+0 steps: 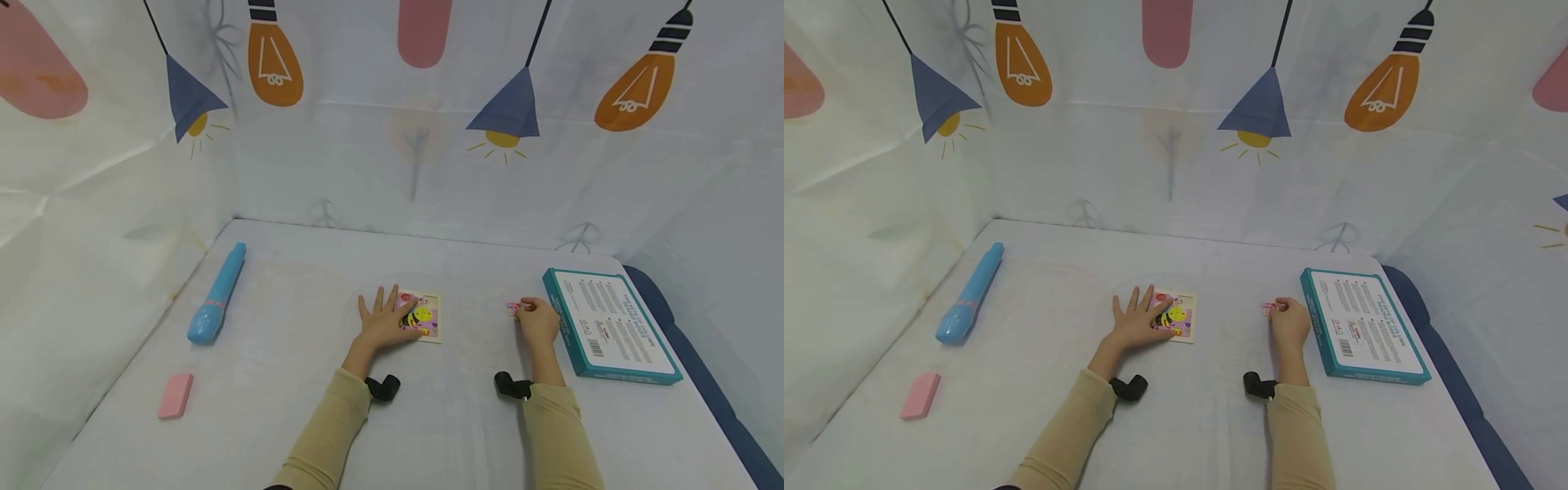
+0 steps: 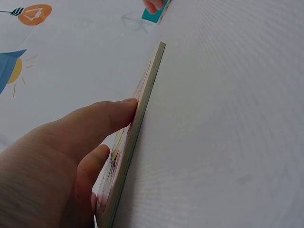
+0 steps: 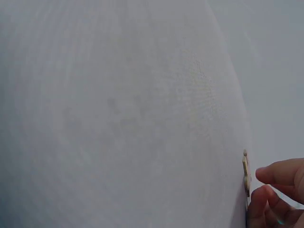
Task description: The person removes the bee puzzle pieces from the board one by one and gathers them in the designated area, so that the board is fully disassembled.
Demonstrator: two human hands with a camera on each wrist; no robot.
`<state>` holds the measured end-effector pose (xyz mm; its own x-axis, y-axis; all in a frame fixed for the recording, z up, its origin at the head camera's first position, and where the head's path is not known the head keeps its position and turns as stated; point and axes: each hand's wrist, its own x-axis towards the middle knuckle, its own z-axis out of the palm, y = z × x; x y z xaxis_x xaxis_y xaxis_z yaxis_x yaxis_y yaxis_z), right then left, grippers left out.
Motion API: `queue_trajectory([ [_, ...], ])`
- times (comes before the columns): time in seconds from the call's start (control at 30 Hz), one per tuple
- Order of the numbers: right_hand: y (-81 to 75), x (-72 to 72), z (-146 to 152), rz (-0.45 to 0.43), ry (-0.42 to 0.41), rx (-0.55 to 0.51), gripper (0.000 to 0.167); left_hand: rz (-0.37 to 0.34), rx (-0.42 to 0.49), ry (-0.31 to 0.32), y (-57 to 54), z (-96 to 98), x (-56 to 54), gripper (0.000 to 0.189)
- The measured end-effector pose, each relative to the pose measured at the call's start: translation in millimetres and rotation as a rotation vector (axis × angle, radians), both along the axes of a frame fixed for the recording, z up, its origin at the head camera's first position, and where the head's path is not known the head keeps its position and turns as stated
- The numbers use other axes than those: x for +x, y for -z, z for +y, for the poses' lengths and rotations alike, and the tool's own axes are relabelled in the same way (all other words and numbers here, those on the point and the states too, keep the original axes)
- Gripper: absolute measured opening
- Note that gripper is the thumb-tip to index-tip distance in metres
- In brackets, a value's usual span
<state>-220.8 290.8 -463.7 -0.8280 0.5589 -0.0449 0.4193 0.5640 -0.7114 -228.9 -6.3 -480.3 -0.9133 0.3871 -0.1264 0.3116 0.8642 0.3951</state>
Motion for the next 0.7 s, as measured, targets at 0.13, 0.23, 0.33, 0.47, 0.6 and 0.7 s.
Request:
queue_trajectory([
  [0.13, -4.2, 1.1, -7.9, 0.060, -0.025, -0.037, 0.029, 0.006, -0.001, -0.002, -0.6, -0.3, 0.0, 0.075],
  [0.23, -7.5, -1.2, -16.4, 0.088, -0.049, -0.064, 0.028, 0.013, 0.005, -0.006, -0.6, -0.3, -0.3, 0.076],
  [0.33, -9.0, -4.5, -25.2, 0.091, -0.061, -0.067, 0.027, 0.016, 0.008, -0.011, -0.4, -0.1, -0.4, 0.078],
  [0.47, -6.7, -7.4, -34.6, 0.092, -0.070, -0.069, 0.027, 0.015, 0.005, -0.013, -0.5, 0.3, -0.2, 0.081],
  [0.6, -4.5, -8.4, -43.1, 0.110, -0.086, -0.085, 0.026, 0.016, 0.005, -0.012, -0.8, 0.4, -0.1, 0.082],
  [0.7, -4.3, -9.0, -50.2, 0.138, -0.103, -0.098, 0.025, 0.017, 0.010, -0.012, -1.1, 0.3, 0.2, 0.083],
])
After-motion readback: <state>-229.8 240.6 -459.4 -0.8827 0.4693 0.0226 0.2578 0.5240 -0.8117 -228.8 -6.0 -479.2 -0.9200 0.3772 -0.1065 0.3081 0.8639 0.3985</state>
